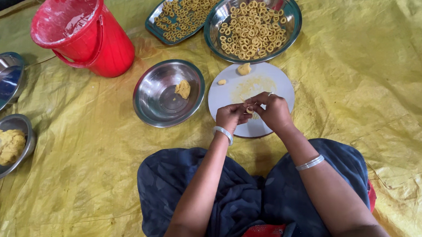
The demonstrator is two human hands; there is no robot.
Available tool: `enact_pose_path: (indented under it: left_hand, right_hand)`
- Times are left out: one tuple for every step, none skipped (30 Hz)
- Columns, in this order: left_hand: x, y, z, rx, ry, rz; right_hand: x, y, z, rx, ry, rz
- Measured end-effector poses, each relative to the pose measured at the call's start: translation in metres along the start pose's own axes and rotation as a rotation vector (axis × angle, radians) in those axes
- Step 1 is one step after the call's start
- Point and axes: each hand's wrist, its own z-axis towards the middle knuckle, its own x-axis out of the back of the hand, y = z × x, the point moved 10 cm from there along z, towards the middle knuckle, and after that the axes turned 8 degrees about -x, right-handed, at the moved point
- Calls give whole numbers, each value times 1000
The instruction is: The person sits on a yellow tarp and repeatedly rolls small pieces of yellow dough into thin ropes, then joins the ends to form rings. The finished rings are placed into a large metal tray. A red bucket and additional dough are visible nearby.
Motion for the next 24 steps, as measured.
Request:
enact_pose_path:
  left_hand:
    - [0,-1,2,11,-13,18]
    - [1,-2,3,23,-26,36]
    - [0,-4,4,41,-46,55]
    - [0,-5,5,58,-65,75]
    - [0,-5,5,77,-84,95]
    - [-1,-5,5,97,-110,105]
    - [-1,-4,6,118,-135,114]
    - [-1,-2,6,138,-160,124]
    - [-1,-2,5,184,-195,135]
    - [1,-1,3,229,-230,146]
    - [1,2,2,272,-265,158]
    - [1,4,1,301,-309,206]
    - [1,4,-1,331,-353,255]
    - [0,4,-3,362,-398,304]
    - [0,5,-4,372,-424,334]
    - [0,5,-4,382,-450,364]
    - [0,4,-4,392,-476,395]
    - [0,4,-3,390,-493,411]
    - [-1,3,-1,388,-509,425]
    - [-1,2,0,386,-525,440]
    - [1,0,1,379,-526,461]
    - [3,-1,3,373,-527,481]
    - [5,-2,4,366,-528,501]
    - [6,-3,5,359,-525,538]
  right_hand:
    - [2,-5,0,14,14,7]
    - [3,-9,-1,28,28,13]
    - [6,-13,-1,41,42,19]
    - [7,-16,-2,50,48,4]
    - [8,-18,-2,58,52,-10]
    - [10,-20,-3,66,56,-24]
    - [9,-20,-3,70,35,-24]
    - [8,-19,-3,73,14,-25]
    - [7,-19,-3,78,-7,-26]
    - [6,-18,-3,79,-32,-21]
    - [6,-16,-2,81,-54,-16]
    - [5,-15,0,83,-77,-11]
    - [7,-21,-2,170,-67,-18]
    - [9,-27,-4,257,-58,-25]
    - [10,-34,-8,344,-48,-31]
    - [6,-30,-6,311,-84,-32]
    - [3,-27,-5,279,-119,-33]
    - [-1,-25,-3,247,-154,-34]
    - [-1,-27,-4,262,-148,-36]
    - [0,-30,-5,278,-141,-38]
    - [0,-33,-6,294,-136,-40]
    - [-3,-34,-6,300,-144,-70]
    - [-5,-35,-7,306,-152,-101]
    - [-7,-36,-8,312,-161,-132]
